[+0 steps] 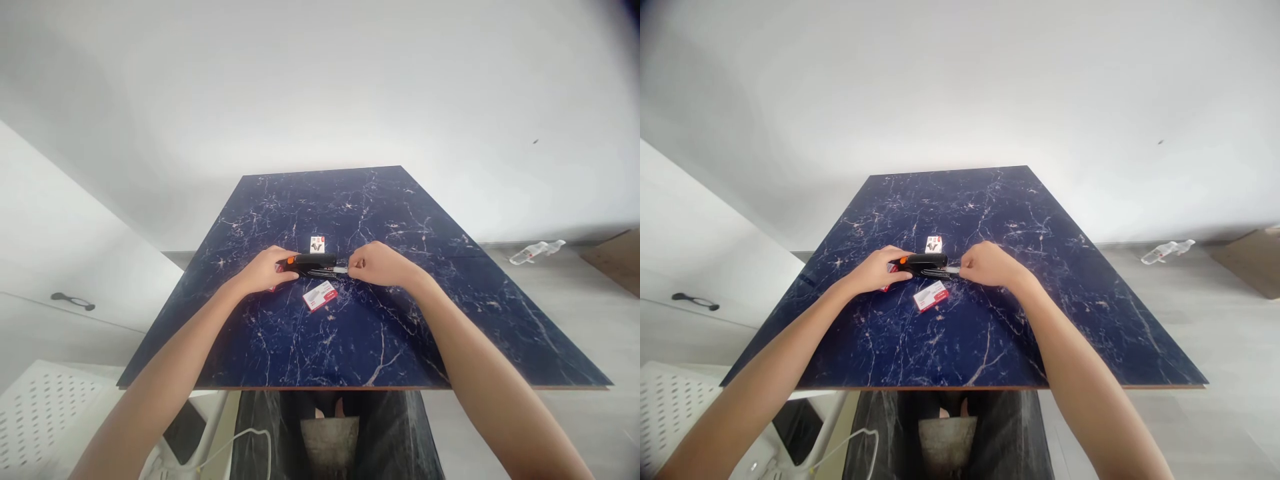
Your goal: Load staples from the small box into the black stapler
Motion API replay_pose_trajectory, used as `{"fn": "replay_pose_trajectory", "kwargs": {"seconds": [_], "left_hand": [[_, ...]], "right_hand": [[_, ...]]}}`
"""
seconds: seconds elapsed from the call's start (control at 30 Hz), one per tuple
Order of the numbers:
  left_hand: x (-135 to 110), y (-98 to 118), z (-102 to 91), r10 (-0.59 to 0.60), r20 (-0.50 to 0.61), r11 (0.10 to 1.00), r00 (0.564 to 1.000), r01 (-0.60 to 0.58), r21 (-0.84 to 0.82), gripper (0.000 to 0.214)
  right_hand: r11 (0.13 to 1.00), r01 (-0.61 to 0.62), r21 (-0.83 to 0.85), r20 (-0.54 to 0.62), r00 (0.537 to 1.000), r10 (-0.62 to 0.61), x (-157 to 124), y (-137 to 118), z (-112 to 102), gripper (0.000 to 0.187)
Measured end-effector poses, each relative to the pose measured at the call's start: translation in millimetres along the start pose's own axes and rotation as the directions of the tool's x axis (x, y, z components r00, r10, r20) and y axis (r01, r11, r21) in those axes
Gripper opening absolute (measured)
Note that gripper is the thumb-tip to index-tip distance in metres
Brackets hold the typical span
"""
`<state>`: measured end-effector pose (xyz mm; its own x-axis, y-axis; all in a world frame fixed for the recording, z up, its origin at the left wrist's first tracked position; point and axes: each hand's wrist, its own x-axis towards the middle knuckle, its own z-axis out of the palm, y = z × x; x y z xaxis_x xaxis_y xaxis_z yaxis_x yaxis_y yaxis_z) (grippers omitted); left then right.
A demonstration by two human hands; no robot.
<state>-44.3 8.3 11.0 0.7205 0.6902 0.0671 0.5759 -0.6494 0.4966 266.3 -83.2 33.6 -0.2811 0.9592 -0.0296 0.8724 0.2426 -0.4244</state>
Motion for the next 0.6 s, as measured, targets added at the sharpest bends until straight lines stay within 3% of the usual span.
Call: {"fn": "replay_pose_trajectory", "kwargs": {"seconds": [0.6], "left_hand": [[-0.2, 0.1, 1.1, -0.039, -0.005, 0.999, 0.999, 0.039, -0.028, 0.053]], "right_hand": [[0.999, 0.033, 0.009, -0.158, 0.987, -0.031, 14.7, -4.9, 23.4, 0.019]]}}
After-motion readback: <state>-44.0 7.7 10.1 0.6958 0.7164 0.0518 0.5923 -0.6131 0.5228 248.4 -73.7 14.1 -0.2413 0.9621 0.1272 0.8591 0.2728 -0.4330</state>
